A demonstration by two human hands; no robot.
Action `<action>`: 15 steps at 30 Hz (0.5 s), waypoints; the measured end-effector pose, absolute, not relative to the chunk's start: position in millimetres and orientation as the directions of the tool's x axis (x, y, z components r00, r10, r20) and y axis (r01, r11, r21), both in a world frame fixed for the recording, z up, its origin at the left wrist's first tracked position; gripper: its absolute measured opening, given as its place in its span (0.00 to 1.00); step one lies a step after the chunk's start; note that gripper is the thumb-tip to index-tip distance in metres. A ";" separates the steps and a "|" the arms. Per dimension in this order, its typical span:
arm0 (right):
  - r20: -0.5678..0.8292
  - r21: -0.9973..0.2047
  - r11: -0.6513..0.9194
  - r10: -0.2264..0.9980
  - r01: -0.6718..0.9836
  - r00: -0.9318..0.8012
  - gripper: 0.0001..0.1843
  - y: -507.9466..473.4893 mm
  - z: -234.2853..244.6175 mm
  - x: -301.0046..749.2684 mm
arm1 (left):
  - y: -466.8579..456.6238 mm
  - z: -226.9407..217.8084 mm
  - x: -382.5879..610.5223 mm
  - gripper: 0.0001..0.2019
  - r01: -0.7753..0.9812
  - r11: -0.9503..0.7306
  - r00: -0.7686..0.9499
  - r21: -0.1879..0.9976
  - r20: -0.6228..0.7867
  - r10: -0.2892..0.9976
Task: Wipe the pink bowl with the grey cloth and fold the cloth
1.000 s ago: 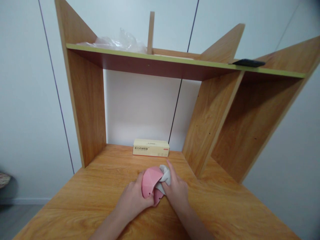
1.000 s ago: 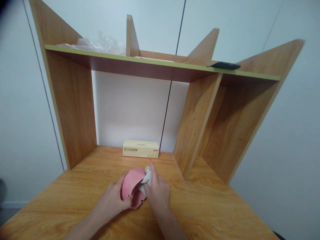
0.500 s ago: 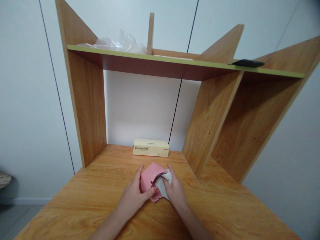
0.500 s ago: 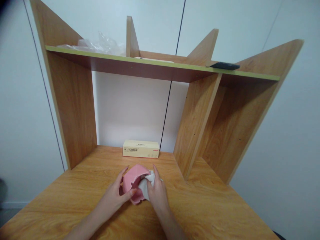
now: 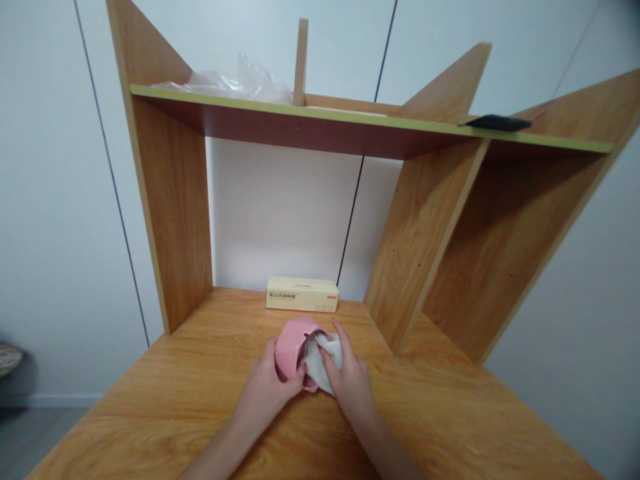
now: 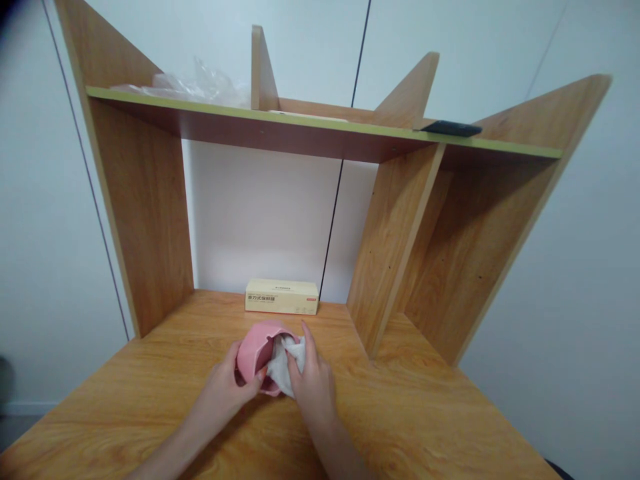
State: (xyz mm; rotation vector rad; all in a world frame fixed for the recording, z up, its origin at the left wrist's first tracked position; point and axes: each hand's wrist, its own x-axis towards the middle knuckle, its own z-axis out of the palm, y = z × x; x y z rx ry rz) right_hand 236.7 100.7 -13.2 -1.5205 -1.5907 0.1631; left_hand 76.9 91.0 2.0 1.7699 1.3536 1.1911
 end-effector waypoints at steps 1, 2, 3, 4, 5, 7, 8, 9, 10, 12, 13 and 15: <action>0.524 -0.605 0.244 0.839 0.758 0.148 0.28 99.7 -13.0 236.6 | 91.3 2.8 76.1 0.19 0.431 -0.292 0.074 0.854 0.289 0.955; 0.539 -0.575 0.247 0.832 0.780 0.133 0.28 99.4 -13.4 236.2 | 91.5 3.6 75.4 0.18 0.455 -0.289 0.074 0.842 0.288 0.955; 0.542 -0.552 0.241 0.832 0.798 0.123 0.28 99.6 -14.3 235.6 | 91.6 4.3 74.6 0.18 0.480 -0.286 0.075 0.829 0.286 0.955; 0.534 -0.539 0.228 0.837 0.811 0.120 0.29 100.2 -15.5 234.8 | 91.5 4.8 73.9 0.19 0.505 -0.282 0.076 0.815 0.284 0.956; 0.519 -0.532 0.211 0.847 0.820 0.119 0.29 101.0 -16.7 234.1 | 91.4 5.2 73.3 0.19 0.531 -0.277 0.077 0.801 0.280 0.957; 0.491 -0.527 0.175 0.861 0.832 0.130 0.29 101.7 -17.8 233.2 | 90.6 5.8 72.6 0.21 0.581 -0.262 0.080 0.771 0.266 0.961; 0.493 -0.520 0.163 0.859 0.838 0.139 0.28 101.4 -17.4 233.1 | 90.0 6.2 72.8 0.22 0.605 -0.252 0.078 0.756 0.258 0.963; 0.509 -0.509 0.160 0.849 0.846 0.145 0.28 100.8 -16.4 233.4 | 89.2 6.5 73.2 0.22 0.626 -0.241 0.075 0.741 0.251 0.965; 0.534 -0.493 0.168 0.833 0.854 0.145 0.27 99.8 -14.9 233.9 | 88.3 6.9 73.9 0.22 0.645 -0.233 0.073 0.728 0.245 0.967; 0.586 -0.456 0.196 0.800 0.868 0.127 0.27 98.3 -11.8 235.4 | 86.7 7.2 75.6 0.22 0.666 -0.223 0.068 0.712 0.240 0.968; 0.593 -0.444 0.204 0.796 0.873 0.116 0.28 98.2 -10.8 236.3 | 86.2 7.0 76.4 0.21 0.669 -0.225 0.071 0.708 0.240 0.968; 0.553 -0.450 0.180 0.825 0.875 0.115 0.30 99.9 -10.6 238.2 | 85.8 5.8 77.4 0.21 0.667 -0.237 0.082 0.706 0.246 0.966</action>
